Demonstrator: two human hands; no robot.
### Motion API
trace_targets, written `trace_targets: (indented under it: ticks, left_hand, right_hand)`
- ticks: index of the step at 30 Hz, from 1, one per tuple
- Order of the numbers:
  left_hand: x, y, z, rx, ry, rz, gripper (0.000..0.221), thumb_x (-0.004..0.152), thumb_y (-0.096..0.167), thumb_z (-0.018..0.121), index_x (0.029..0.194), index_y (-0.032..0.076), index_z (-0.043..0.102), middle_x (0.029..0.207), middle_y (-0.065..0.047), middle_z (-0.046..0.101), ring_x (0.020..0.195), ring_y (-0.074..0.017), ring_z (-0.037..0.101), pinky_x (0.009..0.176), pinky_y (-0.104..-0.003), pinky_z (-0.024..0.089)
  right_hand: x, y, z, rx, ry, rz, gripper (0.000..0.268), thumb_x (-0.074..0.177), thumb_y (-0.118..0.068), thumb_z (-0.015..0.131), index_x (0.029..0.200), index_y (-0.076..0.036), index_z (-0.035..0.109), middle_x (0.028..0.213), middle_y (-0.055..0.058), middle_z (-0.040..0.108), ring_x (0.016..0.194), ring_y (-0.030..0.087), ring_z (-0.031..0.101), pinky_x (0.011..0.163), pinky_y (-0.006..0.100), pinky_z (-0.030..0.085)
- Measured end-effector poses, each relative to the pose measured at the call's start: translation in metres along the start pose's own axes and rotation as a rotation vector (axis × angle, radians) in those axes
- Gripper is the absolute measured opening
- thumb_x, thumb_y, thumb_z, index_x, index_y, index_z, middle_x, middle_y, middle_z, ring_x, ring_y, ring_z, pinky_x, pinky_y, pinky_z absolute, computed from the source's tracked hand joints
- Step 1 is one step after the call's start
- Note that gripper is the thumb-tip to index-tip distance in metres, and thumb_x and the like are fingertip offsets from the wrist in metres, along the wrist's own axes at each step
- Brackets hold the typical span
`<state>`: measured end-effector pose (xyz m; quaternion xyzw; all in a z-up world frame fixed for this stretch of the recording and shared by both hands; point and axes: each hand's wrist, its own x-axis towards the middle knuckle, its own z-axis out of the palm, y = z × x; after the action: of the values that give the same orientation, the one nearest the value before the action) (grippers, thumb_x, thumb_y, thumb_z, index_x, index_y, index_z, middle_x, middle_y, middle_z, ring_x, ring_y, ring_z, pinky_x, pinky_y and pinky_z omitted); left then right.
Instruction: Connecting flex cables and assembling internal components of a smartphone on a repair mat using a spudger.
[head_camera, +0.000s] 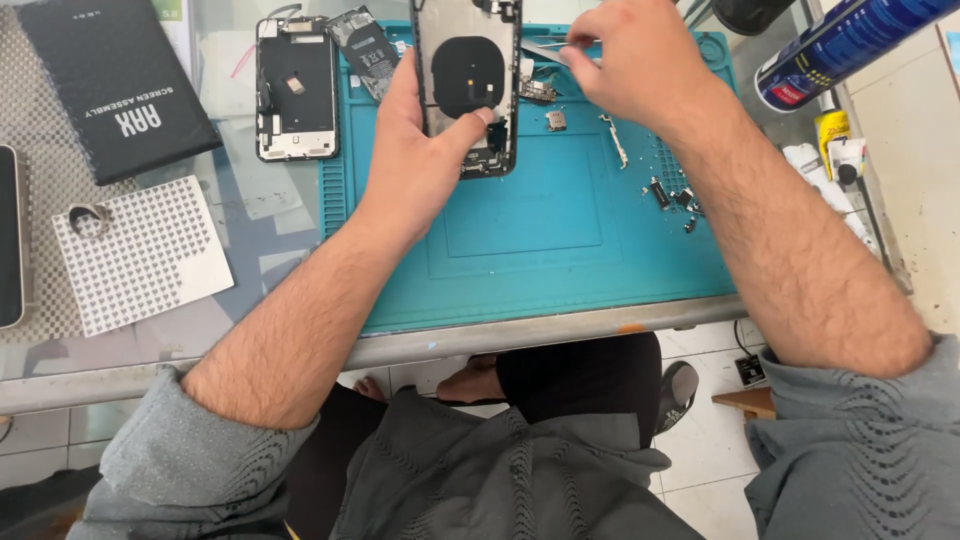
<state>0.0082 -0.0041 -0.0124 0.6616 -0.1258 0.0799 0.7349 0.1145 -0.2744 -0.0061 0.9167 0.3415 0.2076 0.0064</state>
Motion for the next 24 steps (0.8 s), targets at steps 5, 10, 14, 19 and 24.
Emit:
trace_targets:
  ticks: [5, 10, 14, 19, 24]
  left_hand:
    - [-0.001, 0.002, 0.001, -0.071, -0.061, -0.068, 0.040, 0.086, 0.009, 0.071, 0.122, 0.014, 0.056, 0.109, 0.001, 0.067, 0.100, -0.0132, 0.063, 0.089, -0.029, 0.055]
    - [-0.001, 0.001, 0.003, -0.164, -0.090, -0.181, 0.051, 0.085, 0.011, 0.073, 0.131, 0.013, 0.052, 0.117, -0.002, 0.069, 0.104, -0.0140, 0.066, 0.093, -0.030, 0.058]
    - [-0.002, 0.002, 0.004, -0.245, -0.131, -0.278, 0.064, 0.081, 0.012, 0.075, 0.140, 0.015, 0.049, 0.119, -0.002, 0.068, 0.104, -0.0145, 0.066, 0.092, -0.033, 0.061]
    - [-0.003, -0.004, 0.005, -0.352, -0.211, -0.284, 0.076, 0.081, 0.006, 0.075, 0.148, 0.015, 0.042, 0.123, -0.003, 0.066, 0.107, -0.0160, 0.065, 0.094, -0.035, 0.062]
    - [-0.008, 0.002, 0.004, -0.512, -0.373, -0.296, 0.072, 0.083, -0.002, 0.072, 0.146, 0.011, 0.038, 0.127, -0.018, 0.070, 0.110, -0.0342, 0.075, 0.097, -0.049, 0.066]
  right_hand:
    - [0.017, -0.001, 0.018, 0.065, -0.057, -0.012, 0.017, 0.107, -0.019, 0.072, 0.104, -0.005, 0.080, 0.095, 0.007, 0.076, 0.087, 0.028, 0.066, 0.072, 0.044, 0.049]
    - [0.028, 0.000, 0.024, 0.063, -0.159, 0.011, 0.017, 0.107, -0.019, 0.070, 0.099, -0.007, 0.078, 0.089, 0.006, 0.074, 0.083, 0.028, 0.066, 0.069, 0.043, 0.051]
    - [0.029, 0.001, 0.028, -0.033, -0.157, -0.087, 0.020, 0.102, -0.008, 0.065, 0.083, -0.004, 0.071, 0.072, 0.008, 0.063, 0.068, 0.027, 0.061, 0.055, 0.040, 0.048]
    - [0.022, 0.007, 0.038, 0.001, -0.022, -0.039, 0.023, 0.094, 0.002, 0.061, 0.075, -0.003, 0.049, 0.071, 0.009, 0.048, 0.062, 0.026, 0.046, 0.052, 0.040, 0.034]
    - [0.013, -0.005, 0.013, 0.207, 0.285, 0.015, 0.003, 0.103, 0.002, 0.064, 0.106, 0.000, 0.064, 0.093, 0.012, 0.062, 0.082, 0.026, 0.057, 0.070, 0.039, 0.043]
